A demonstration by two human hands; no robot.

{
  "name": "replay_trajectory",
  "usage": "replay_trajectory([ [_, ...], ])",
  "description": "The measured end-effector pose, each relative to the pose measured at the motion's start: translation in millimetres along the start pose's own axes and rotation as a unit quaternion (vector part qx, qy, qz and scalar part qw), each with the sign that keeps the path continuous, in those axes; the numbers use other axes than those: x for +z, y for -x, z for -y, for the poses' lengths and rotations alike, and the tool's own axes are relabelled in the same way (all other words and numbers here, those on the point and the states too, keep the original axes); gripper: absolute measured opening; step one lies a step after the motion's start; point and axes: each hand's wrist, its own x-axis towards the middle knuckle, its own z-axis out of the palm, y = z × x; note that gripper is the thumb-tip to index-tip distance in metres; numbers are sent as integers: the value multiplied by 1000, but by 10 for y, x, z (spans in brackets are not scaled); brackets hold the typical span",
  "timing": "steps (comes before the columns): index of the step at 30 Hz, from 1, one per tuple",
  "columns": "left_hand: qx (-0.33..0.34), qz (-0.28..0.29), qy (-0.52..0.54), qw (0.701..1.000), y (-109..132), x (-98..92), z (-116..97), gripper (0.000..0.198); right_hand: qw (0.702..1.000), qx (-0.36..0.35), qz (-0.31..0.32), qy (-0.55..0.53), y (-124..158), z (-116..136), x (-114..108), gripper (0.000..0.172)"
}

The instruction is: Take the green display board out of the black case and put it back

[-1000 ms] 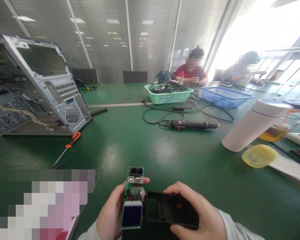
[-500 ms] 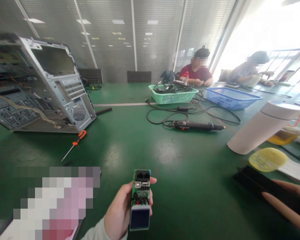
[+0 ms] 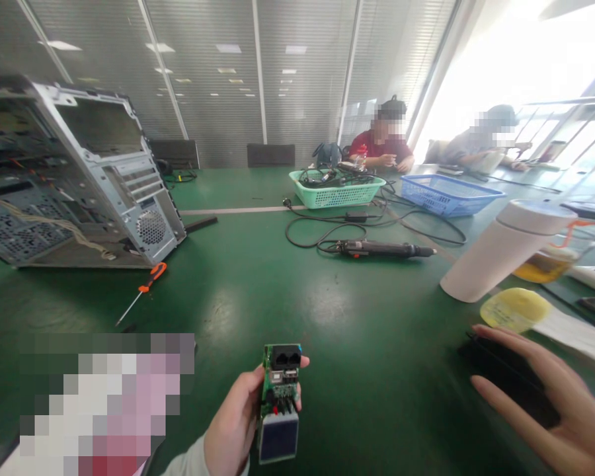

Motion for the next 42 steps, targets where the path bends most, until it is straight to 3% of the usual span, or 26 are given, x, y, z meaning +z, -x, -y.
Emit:
replay_trajectory([
  [2,-5,-9,-18,1000,23,1,-4,53,997,-17,43,-69,-1,324,163,50],
  [5,-3,-16,-57,998,58,9,-54,53,971,-18,116,-207,-9,784,421,41],
  [9,41,-78,-138,987,72,-26,-101,32,904,1,196,-380,-38,1245,698,39],
  [12,58,-87,-183,978,98,-45,-65,19,849,19,279,-447,-39,1399,807,49],
  [16,99,-133,-236,957,171,11,14,19,805,64,357,-470,14,1384,861,60],
  [19,91,-144,-312,935,204,74,16,18,799,59,359,-479,53,1346,873,63],
  [27,129,-121,-446,878,176,224,-75,27,731,108,376,-560,121,1358,882,50],
  [32,123,-57,-436,890,156,165,-83,34,717,174,359,-571,32,1316,913,59],
  [35,112,-33,-423,898,141,115,-74,42,712,200,363,-568,-44,1280,931,53],
  [38,105,-22,-427,898,120,110,-66,44,681,231,339,-607,-48,1229,970,44],
  [40,106,-26,-447,888,110,124,-67,40,664,224,330,-633,-20,1204,990,40],
  [42,115,-30,-465,878,109,142,-72,37,666,197,340,-634,9,1200,990,37],
])
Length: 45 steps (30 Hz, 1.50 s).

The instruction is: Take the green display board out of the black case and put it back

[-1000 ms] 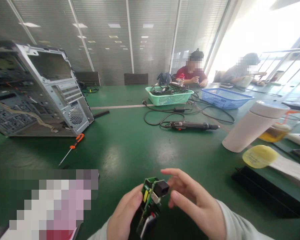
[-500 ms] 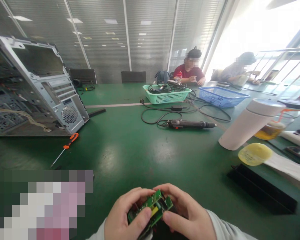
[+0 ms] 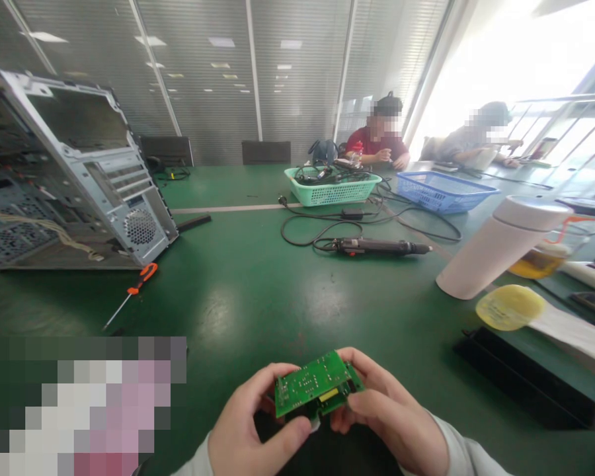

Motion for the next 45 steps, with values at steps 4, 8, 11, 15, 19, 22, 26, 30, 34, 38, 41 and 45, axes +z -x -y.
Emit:
replay_trajectory([
  [4,29,-21,4,999,5,7,-40,39,993,-77,-18,92,41,36,40,31],
  [8,78,-36,22,996,-10,13,-99,36,968,-85,-26,236,66,136,68,22],
  [11,97,-45,24,994,-29,9,-144,35,954,-69,-18,291,77,199,77,22],
  [15,95,-26,33,995,-27,-12,-132,32,941,-87,-24,326,102,213,75,33],
  [19,73,-23,19,997,18,-61,62,35,919,-97,-28,381,138,205,65,37],
  [22,44,-37,-23,998,58,-105,266,50,915,-88,-10,395,153,206,67,40],
  [26,47,-33,-42,997,80,-105,355,60,920,-89,9,382,150,181,77,46],
  [30,44,-60,-46,996,74,-54,234,62,915,-87,5,393,147,133,76,41],
  [34,43,-57,-53,996,71,-41,128,63,919,-88,15,385,150,114,79,36],
  [38,29,-53,-54,997,85,-49,94,63,922,-84,16,377,154,109,87,37],
  [41,20,-58,-41,997,99,-42,92,60,924,-77,16,374,158,99,84,38],
  [45,18,-62,-34,997,107,-27,87,56,926,-79,19,369,157,96,86,40],
])
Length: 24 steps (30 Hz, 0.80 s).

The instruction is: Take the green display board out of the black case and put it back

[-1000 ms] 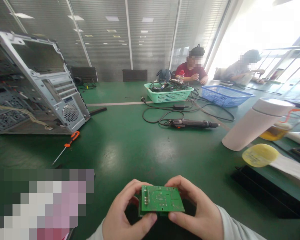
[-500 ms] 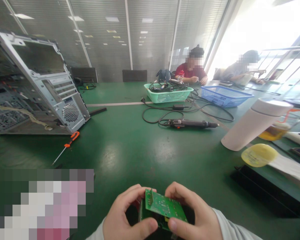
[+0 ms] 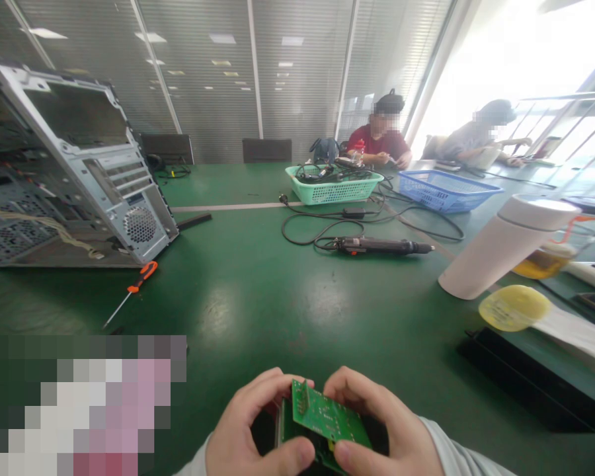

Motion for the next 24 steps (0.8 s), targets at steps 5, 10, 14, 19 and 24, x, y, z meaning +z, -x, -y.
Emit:
replay_trajectory([
  [5,10,3,-11,1000,-4,12,-41,53,1000,0,18,-18,-17,15,7,38],
  [10,25,7,-24,999,-15,35,-78,42,1000,7,11,-15,-14,-10,27,33],
  [14,43,17,-21,999,-32,44,-96,38,1000,11,3,-1,-7,-2,35,30],
  [19,34,-1,-29,999,-29,31,-67,45,1000,14,4,-16,-11,18,44,30],
  [24,7,-16,34,999,17,21,39,56,991,50,-3,-125,-22,-36,71,38],
])
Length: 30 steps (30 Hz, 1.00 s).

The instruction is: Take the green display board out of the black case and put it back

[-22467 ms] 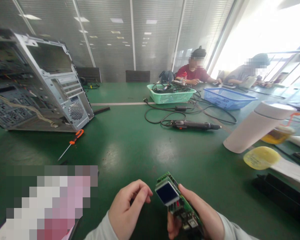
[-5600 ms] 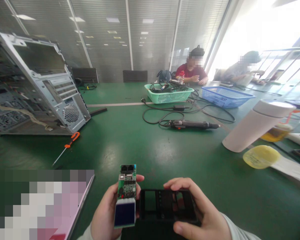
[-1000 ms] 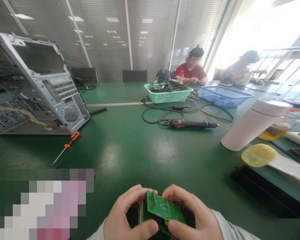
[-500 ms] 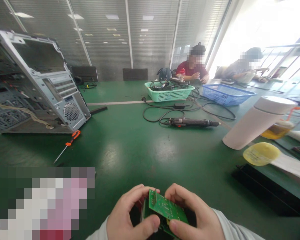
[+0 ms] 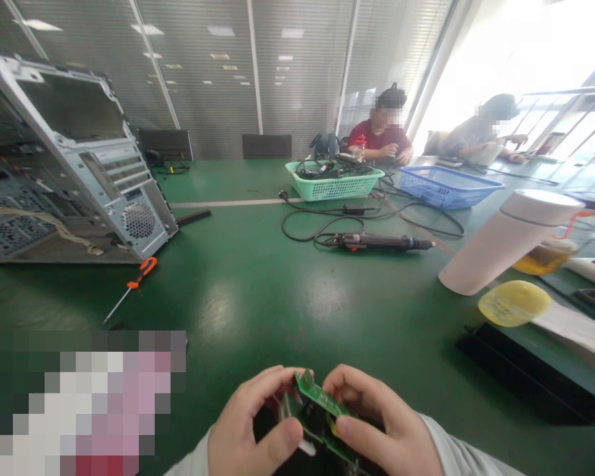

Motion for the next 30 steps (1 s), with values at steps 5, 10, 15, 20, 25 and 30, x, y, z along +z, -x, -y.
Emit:
replay_trajectory([
  [5,15,30,81,996,-30,16,-32,52,977,149,-47,-145,14,106,-16,52],
  [10,10,62,67,996,-81,29,-115,57,979,172,-36,-107,37,278,-34,63],
  [15,15,66,59,996,-65,7,-53,49,988,133,-15,-80,43,255,-44,63],
  [20,32,90,59,994,-84,-33,10,39,991,102,-9,-82,59,151,-65,62],
  [25,-3,66,88,994,-113,2,-59,37,994,84,-15,-66,87,111,-75,61],
  [30,-34,23,142,989,-106,47,-153,33,994,76,-26,-67,106,100,-72,56],
])
